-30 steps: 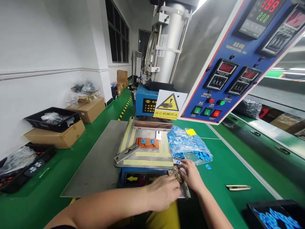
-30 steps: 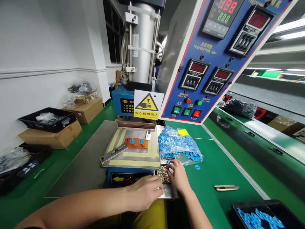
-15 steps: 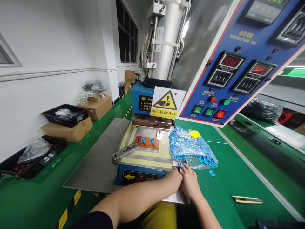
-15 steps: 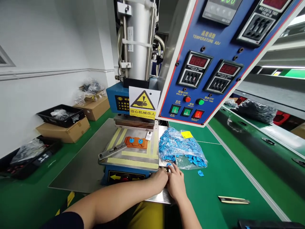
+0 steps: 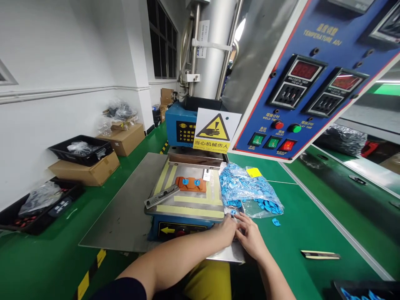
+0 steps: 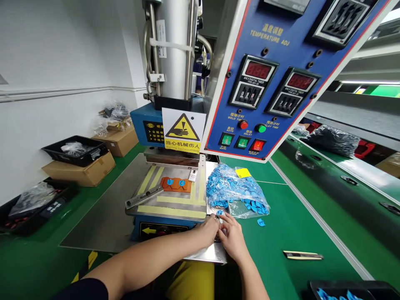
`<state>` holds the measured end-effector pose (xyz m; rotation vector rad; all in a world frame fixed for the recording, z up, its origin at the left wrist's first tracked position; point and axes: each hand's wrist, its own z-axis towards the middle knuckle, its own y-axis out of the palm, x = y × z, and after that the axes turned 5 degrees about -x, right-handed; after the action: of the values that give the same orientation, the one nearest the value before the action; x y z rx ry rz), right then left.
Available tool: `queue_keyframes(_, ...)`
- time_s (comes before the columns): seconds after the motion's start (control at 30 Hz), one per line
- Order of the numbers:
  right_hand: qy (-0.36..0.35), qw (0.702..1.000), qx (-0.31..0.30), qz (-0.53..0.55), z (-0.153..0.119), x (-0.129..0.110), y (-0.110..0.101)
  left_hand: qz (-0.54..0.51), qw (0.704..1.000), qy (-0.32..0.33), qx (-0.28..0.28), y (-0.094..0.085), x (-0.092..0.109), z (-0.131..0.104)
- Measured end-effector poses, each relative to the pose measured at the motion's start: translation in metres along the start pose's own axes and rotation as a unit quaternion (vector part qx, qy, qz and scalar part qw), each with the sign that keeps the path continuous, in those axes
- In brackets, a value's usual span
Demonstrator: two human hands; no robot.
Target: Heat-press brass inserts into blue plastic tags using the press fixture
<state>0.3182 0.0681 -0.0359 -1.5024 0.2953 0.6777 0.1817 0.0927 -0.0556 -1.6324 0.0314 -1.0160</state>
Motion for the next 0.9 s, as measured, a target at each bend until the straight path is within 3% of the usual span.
queue_keyframes(0.1,0.021,0.981,0.019,0.191,-0.003,0.002,-0.016,0.027,1.000,-0.010,-0.010,-0.016,0.009,-0.019)
queue_keyframes(0.2,0.030,0.934,0.058,0.351,-0.008,-0.006,-0.028,0.007,0.998,0.067,0.005,-0.030,0.019,-0.049)
queue_keyframes(0.33,0.044,0.872,0.106,0.477,-0.007,-0.028,-0.030,-0.164,0.976,0.131,0.066,-0.044,0.022,-0.094)
queue_keyframes(0.47,0.028,0.827,0.104,0.552,0.005,-0.055,-0.023,-0.265,0.952,0.096,0.115,-0.068,0.011,-0.125)
queue_keyframes(0.7,0.011,0.842,0.073,0.534,0.050,-0.104,-0.011,-0.356,0.914,0.017,0.193,-0.116,-0.017,-0.153)
queue_keyframes(0.9,-0.030,0.879,0.056,0.473,0.094,-0.127,0.000,-0.401,0.875,0.004,0.271,-0.133,-0.038,-0.168)
